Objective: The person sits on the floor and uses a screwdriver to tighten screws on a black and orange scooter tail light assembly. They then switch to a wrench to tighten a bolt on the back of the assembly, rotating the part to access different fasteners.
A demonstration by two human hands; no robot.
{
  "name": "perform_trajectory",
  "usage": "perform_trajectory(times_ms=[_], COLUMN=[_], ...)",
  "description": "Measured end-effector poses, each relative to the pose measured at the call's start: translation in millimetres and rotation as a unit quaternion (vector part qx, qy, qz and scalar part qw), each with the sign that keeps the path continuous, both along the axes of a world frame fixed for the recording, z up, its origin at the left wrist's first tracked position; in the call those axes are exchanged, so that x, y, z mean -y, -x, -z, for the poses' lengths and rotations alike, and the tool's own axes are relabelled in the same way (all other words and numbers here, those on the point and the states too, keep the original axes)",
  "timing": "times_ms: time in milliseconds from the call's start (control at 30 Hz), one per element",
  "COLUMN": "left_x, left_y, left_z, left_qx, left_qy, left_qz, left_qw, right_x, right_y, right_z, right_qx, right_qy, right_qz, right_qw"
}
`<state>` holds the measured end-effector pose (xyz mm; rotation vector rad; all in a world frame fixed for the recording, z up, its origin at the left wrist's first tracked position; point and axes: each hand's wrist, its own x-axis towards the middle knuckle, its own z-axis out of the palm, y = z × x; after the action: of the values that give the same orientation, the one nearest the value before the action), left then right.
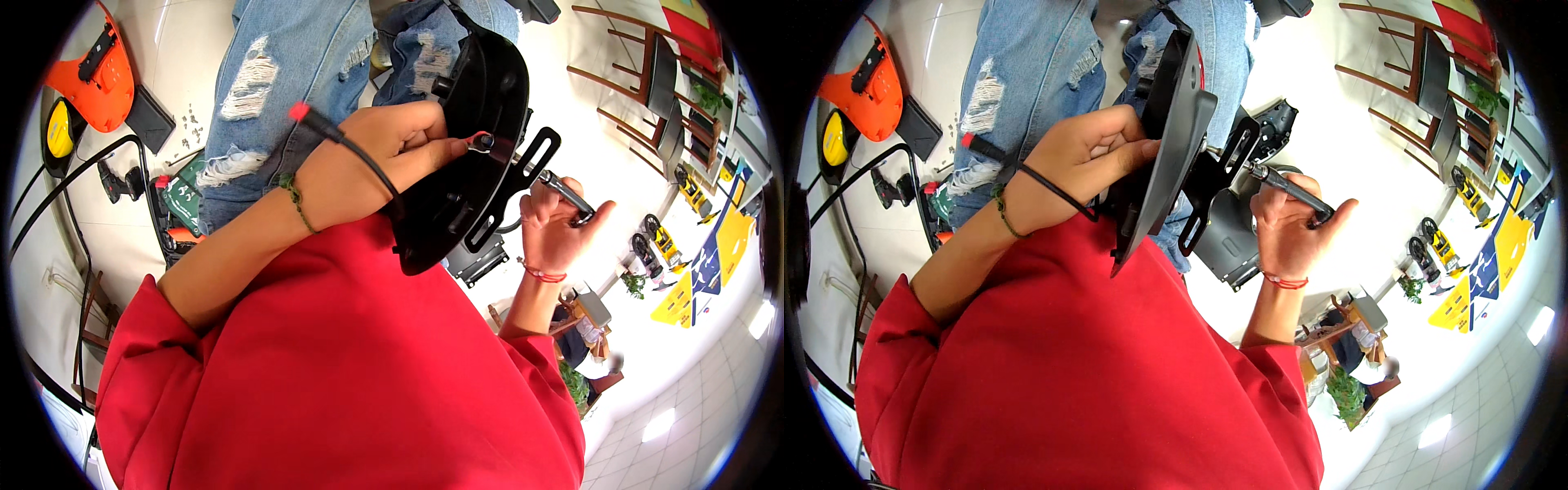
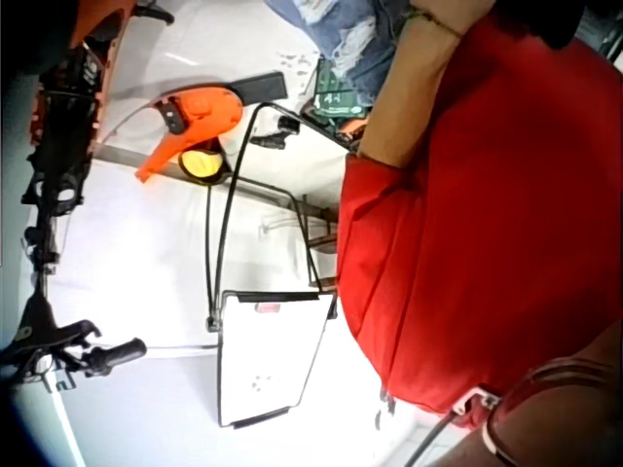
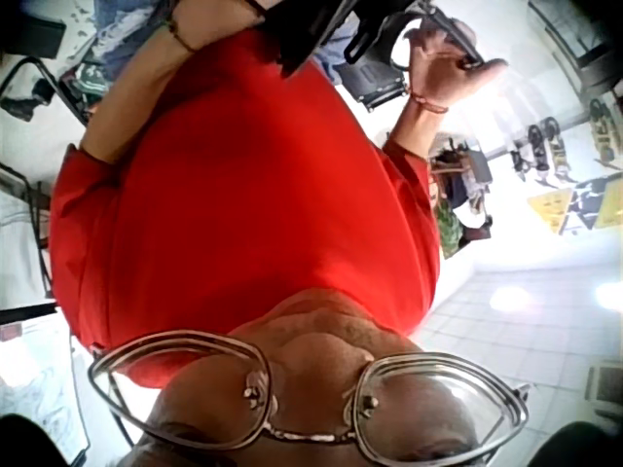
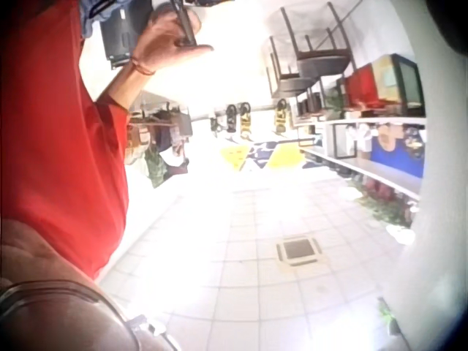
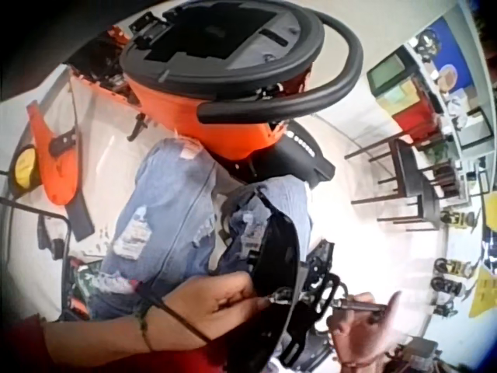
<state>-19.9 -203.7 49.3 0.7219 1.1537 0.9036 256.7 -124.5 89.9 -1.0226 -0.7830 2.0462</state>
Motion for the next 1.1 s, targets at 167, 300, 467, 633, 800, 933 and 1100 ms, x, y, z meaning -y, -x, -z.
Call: perform_trajectory(times_ms=[167,300,467,633,800,933,1100], left_x=[-6.2,-6.9,-7.1,-7.7,-7.5,-7.8,-4.9], left_y=[-3.7,0.1,-0.3,1.0,4.0,4.5,5.5], left_z=[-2.2,-5.9,-12.3,-12.8,-12.8,-11.5,-8.4], left_qx=[0.020,0.004,-0.013,-0.027,-0.025,-0.018,-0.006], left_qy=[-0.029,-0.028,-0.029,-0.019,-0.035,-0.029,-0.024], left_qz=[-0.043,-0.009,-0.020,-0.009,-0.005,0.001,0.007], left_qw=[0.998,1.000,0.999,0.999,0.999,0.999,1.000], right_x=[-2.0,-2.8,-5.1,-17.6,-32.4,-37.9,-33.1], right_y=[-1.8,-12.0,-20.8,-23.0,-20.9,-17.6,-17.6], right_z=[6.2,-2.0,-7.4,-9.0,-19.2,-27.4,-26.9], right_qx=[-0.010,0.047,0.100,0.226,0.311,0.331,0.296], right_qy=[0.024,0.129,0.220,0.253,0.248,0.201,0.091], right_qz=[-0.018,0.004,-0.024,-0.201,-0.253,-0.232,-0.157], right_qw=[0.999,0.991,0.970,0.919,0.882,0.892,0.938])
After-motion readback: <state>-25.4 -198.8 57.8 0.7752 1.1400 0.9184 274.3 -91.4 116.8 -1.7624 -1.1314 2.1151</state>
